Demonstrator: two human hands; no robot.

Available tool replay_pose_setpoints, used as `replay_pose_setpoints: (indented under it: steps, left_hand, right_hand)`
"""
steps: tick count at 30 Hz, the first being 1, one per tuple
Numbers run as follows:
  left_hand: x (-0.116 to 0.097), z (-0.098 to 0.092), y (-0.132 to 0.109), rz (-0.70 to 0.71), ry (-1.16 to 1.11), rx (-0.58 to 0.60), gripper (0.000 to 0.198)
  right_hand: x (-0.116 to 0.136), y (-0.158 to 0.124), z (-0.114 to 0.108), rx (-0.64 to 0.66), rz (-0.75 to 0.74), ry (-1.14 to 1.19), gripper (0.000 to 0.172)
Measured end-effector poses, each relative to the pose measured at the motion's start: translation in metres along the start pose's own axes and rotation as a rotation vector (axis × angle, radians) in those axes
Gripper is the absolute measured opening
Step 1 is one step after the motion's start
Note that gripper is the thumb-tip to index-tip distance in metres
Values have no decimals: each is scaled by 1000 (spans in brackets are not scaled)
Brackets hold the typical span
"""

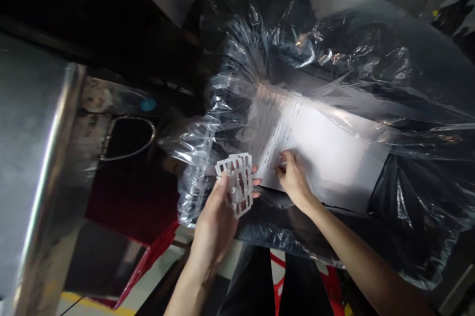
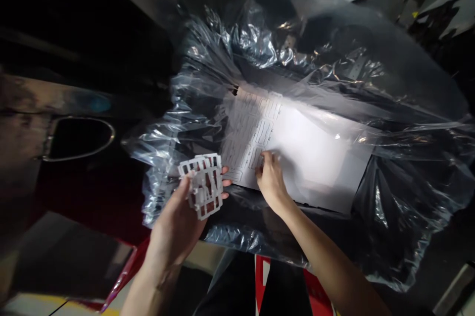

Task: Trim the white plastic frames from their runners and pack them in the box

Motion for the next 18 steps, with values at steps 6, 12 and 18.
replay_pose_setpoints:
  steps: [6,12,18]
  left_hand:
    - [2,7,-2,2,94,45,66]
    - [11,-3,2,42,177,146,54]
    - [17,-10,5,99,449,296,48]
  right_hand:
    - [-6,-4,-8,32,8,139,45]
    - [54,-35,-59,68,-509,118,63]
    - [83,-52,-89,85,-740,32,19]
Point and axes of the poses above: each hand's wrist, its own y-axis towards the middle knuckle, its own z-axis out of the palm, x = y × z, the point moved 1 cm from there along y, towards the middle knuckle, and after that the axes turned 6 degrees about -x, right-handed, at the moved point
